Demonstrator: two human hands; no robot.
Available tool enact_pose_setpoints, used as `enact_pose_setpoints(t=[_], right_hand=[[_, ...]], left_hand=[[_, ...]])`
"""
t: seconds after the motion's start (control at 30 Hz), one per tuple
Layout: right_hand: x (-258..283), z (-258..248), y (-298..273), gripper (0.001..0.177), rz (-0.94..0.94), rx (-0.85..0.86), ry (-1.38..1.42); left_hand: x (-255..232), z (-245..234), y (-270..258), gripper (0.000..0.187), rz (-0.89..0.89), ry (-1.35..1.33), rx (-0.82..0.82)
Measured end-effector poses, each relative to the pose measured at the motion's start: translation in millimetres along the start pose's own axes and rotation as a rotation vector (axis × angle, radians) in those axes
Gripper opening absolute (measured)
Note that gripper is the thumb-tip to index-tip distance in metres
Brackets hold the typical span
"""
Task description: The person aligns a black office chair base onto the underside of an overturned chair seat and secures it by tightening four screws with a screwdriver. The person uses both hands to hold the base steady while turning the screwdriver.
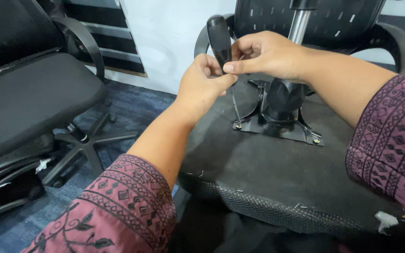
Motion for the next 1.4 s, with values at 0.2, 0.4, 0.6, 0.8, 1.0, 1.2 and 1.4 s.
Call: enact_pose_setpoints(t=[0.2, 0.4, 0.6, 0.8, 1.0, 1.2, 1.4], right_hand=[[-1.1, -0.2, -0.9, 0.034, 0.014, 0.014, 0.061], [6.6, 2.5, -5.0, 0.033, 0.039, 0.015, 0.037], [12.1, 4.7, -7.2, 0.033, 0.077, -0.002, -0.008], [15.9, 6.1, -7.7, 0.033, 0.104, -0.016, -0.165], [10.5, 4.6, -7.7, 0.032, 0.087, -0.022, -0.192], [1.9, 9.8, -3.3, 0.038, 0.043, 0.086, -0.077], [3.9, -0.3, -5.6, 0.032, 0.001, -0.005, -0.029]], left_hand=[[-2.7, -0.2, -3.1, 0.040, 0.131, 0.045, -0.006], [-9.8, -7.8, -15.7, 0.041, 0.141, 0.092, -0.090], [-9.9, -11.7, -15.5, 0.056, 0.055, 0.043, -0.074], [-10.1, -5.0, -20.4, 0.058, 0.140, 0.103, 0.027], [4.6, -0.4, -15.6, 0.062, -0.027, 0.116, 0.016], [12.3, 4.9, -3.7, 0.074, -0.006, 0.079, 0.072], [4.6, 6.6, -15.6, 0.080, 0.237, 0.381, 0.028]])
Point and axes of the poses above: each hand's wrist, its own y-axis towards the middle knuckle, its own z-axis out of the palm, x = y × z, the point moved 7 cm from there along y, towards the middle knuckle, and after that the axes turned 4 degrees about -x, right-handed, at the moved point
